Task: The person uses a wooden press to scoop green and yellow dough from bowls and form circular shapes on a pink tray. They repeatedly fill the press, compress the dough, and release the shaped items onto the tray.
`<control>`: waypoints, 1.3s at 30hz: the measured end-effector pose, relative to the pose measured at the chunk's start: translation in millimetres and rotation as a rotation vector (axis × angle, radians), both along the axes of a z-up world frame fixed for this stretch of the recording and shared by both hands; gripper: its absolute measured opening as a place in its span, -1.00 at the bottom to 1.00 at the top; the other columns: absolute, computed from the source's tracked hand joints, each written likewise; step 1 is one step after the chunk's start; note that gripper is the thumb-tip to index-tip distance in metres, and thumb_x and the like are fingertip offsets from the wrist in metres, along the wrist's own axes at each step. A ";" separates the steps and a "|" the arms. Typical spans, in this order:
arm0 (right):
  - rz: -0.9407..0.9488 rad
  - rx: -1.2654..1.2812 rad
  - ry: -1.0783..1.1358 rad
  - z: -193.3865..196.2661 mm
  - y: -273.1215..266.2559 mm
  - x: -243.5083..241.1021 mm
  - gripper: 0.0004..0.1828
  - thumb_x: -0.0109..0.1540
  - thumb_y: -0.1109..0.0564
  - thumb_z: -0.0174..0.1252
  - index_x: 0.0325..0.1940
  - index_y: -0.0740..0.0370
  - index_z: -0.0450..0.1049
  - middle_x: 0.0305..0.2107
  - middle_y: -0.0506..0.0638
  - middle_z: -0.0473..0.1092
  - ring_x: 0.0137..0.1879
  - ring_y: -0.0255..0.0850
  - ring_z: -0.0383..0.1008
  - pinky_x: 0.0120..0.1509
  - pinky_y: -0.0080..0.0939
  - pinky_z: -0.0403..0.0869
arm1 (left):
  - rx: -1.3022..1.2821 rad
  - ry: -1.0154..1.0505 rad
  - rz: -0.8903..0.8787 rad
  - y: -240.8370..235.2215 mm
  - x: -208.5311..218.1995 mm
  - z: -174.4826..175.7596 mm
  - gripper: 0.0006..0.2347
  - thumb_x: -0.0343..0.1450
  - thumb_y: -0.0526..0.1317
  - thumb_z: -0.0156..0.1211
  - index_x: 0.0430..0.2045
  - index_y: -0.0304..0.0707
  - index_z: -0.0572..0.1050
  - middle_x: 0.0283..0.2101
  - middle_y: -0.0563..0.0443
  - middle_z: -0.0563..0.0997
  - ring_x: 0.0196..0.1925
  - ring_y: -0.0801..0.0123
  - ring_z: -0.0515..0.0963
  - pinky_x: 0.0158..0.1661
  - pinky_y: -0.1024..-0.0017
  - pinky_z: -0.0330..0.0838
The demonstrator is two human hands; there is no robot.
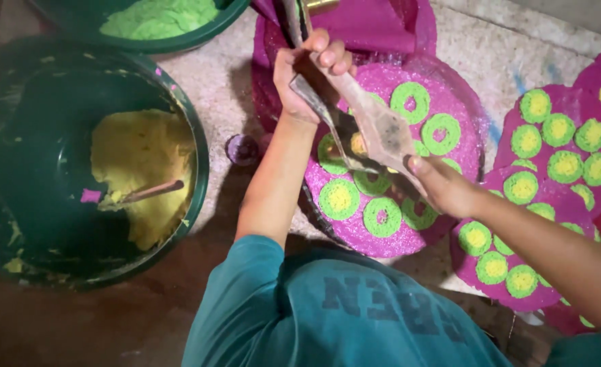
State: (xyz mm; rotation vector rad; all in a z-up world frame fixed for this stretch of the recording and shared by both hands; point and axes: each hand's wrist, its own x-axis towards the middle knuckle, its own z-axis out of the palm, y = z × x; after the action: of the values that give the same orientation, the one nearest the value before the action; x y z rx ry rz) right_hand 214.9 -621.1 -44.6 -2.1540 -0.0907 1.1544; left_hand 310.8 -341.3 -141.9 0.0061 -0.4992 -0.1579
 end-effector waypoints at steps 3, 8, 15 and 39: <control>0.013 0.119 0.023 -4.6 -4.2 3.6 -0.08 0.28 -0.52 -0.42 0.05 0.31 0.49 -0.27 0.08 0.54 -0.15 -0.12 0.54 -0.03 -0.07 0.52 | -0.096 0.042 0.003 -3.8 -4.8 0.4 -0.66 0.48 0.13 0.00 -0.17 -0.14 0.38 -0.23 0.11 0.44 -0.07 0.32 0.47 0.14 0.28 0.40; 0.045 0.108 -0.175 -30.3 -11.1 2.8 -0.04 0.30 -0.55 -0.39 0.24 0.34 0.38 -0.22 0.05 0.49 -0.12 -0.20 0.44 -0.01 -0.10 0.45 | 0.002 -0.023 0.014 5.7 -1.0 28.8 -0.72 0.45 0.03 -0.04 -0.23 -0.17 0.40 -0.28 0.09 0.45 -0.11 0.30 0.50 0.17 0.18 0.44; -0.092 -0.101 0.199 -4.8 -86.5 -39.8 0.03 0.22 -0.59 -0.53 0.42 0.13 0.30 -0.19 0.01 0.46 -0.28 -0.24 0.38 -0.27 -0.18 0.39 | 0.124 0.021 -0.061 -31.0 -31.5 42.9 -0.78 0.42 -0.06 0.06 -0.20 -0.14 0.40 -0.22 0.00 0.50 -0.08 0.26 0.52 0.17 0.16 0.38; -0.013 0.274 -0.192 -8.2 -86.1 -87.4 -0.17 0.44 -0.40 -0.38 0.31 0.43 0.24 -0.07 0.02 0.31 0.00 -0.18 0.28 0.04 -0.06 0.33 | 0.054 -0.025 -0.143 -65.3 -57.6 40.0 -0.78 0.48 0.00 -0.06 -0.25 -0.14 0.36 -0.32 0.13 0.40 -0.14 0.35 0.42 0.11 0.25 0.45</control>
State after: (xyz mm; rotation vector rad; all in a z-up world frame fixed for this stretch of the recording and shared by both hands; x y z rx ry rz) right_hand 127.5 -707.2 -52.8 -2.0101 -0.3022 0.8699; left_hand 253.2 -406.6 -101.9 0.0251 -0.5198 -0.3112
